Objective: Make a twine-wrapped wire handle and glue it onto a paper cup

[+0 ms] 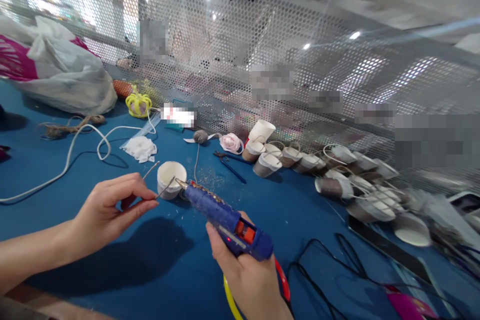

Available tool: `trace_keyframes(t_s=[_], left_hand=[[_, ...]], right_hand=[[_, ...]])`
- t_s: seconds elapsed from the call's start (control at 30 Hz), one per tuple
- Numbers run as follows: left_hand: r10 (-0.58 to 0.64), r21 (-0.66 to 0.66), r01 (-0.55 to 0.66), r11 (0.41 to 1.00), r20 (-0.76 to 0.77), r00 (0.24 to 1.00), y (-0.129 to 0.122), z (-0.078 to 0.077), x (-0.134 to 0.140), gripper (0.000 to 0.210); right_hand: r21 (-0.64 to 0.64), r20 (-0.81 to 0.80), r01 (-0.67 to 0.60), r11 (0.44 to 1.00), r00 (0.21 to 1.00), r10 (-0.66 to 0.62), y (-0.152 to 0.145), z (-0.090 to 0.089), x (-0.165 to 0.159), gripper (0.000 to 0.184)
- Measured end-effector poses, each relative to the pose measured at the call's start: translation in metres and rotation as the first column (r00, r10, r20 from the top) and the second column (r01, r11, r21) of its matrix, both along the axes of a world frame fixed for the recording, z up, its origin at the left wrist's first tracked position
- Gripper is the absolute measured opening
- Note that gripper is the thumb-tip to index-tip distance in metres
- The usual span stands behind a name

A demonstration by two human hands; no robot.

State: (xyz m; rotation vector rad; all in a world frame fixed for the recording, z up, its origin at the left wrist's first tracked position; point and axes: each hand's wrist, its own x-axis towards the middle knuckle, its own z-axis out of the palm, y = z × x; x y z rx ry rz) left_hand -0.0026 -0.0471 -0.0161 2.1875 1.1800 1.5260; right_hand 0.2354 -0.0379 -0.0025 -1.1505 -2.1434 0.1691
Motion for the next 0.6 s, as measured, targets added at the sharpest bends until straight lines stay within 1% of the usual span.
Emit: trace_keyframes(t_s=[0.07,0.13,0.17,0.2,0.23,0.27,0.3,0.37,0.4,0.43,0.5,0.53,0.6], left_hand=[[-0.012,-0.007,0.012,1.0,0.014,1.0,0.0,0.0,-0.001,0.005],[-0.038,-0.035,0.039,0.999,0.054,0.998,-0.002,0.001,-0.001,0.005],[-0.058,-0.063,0.064,0.996,0.099,0.993,-0.003,0.002,-0.002,0.005],[-0.081,-0.103,0.1,0.99,0.171,0.982,-0.003,0.004,-0.002,0.005],[-0.104,-0.15,0.149,0.977,0.272,0.957,-0.004,0.006,-0.002,0.005],[-0.118,-0.205,0.214,0.955,0.397,0.91,-0.005,0.008,-0.002,0.006],[-0.119,-0.255,0.293,0.921,0.532,0.838,-0.005,0.01,-0.002,0.008],[-0.072,-0.315,0.469,0.825,0.764,0.641,-0.003,0.014,-0.002,0.014],[-0.034,-0.319,0.544,0.776,0.841,0.541,-0.002,0.016,-0.002,0.015],[0.007,-0.313,0.603,0.734,0.891,0.455,0.0,0.017,-0.002,0.015],[0.074,-0.292,0.677,0.675,0.94,0.332,0.003,0.017,-0.002,0.013],[0.101,-0.285,0.699,0.656,0.951,0.292,0.005,0.017,-0.002,0.012],[0.147,-0.28,0.727,0.627,0.959,0.243,0.008,0.014,-0.001,0.012]], right_hand=[[-0.17,-0.128,0.036,0.985,0.99,-0.058,-0.002,0.0,-0.005,0.026],[-0.309,-0.307,0.004,0.951,0.946,-0.104,-0.004,0.002,-0.011,0.022],[-0.371,-0.418,-0.051,0.927,0.901,-0.117,-0.005,0.003,-0.014,0.02],[-0.427,-0.528,-0.122,0.896,0.838,-0.137,-0.005,0.004,-0.017,0.02],[-0.465,-0.614,-0.195,0.863,0.774,-0.156,-0.005,0.005,-0.018,0.021],[-0.486,-0.665,-0.25,0.837,0.727,-0.17,-0.005,0.006,-0.019,0.022],[-0.502,-0.691,-0.28,0.818,0.699,-0.185,-0.005,0.007,-0.02,0.022],[-0.521,-0.695,-0.281,0.806,0.688,-0.21,-0.005,0.007,-0.019,0.023],[-0.52,-0.688,-0.266,0.811,0.694,-0.213,-0.005,0.006,-0.019,0.022],[-0.511,-0.679,-0.246,0.824,0.703,-0.211,-0.005,0.006,-0.019,0.022],[-0.483,-0.657,-0.202,0.852,0.726,-0.2,-0.006,0.005,-0.02,0.02],[-0.471,-0.643,-0.18,0.864,0.741,-0.196,-0.007,0.005,-0.021,0.02],[-0.452,-0.599,-0.126,0.883,0.777,-0.196,-0.009,0.004,-0.023,0.021]])
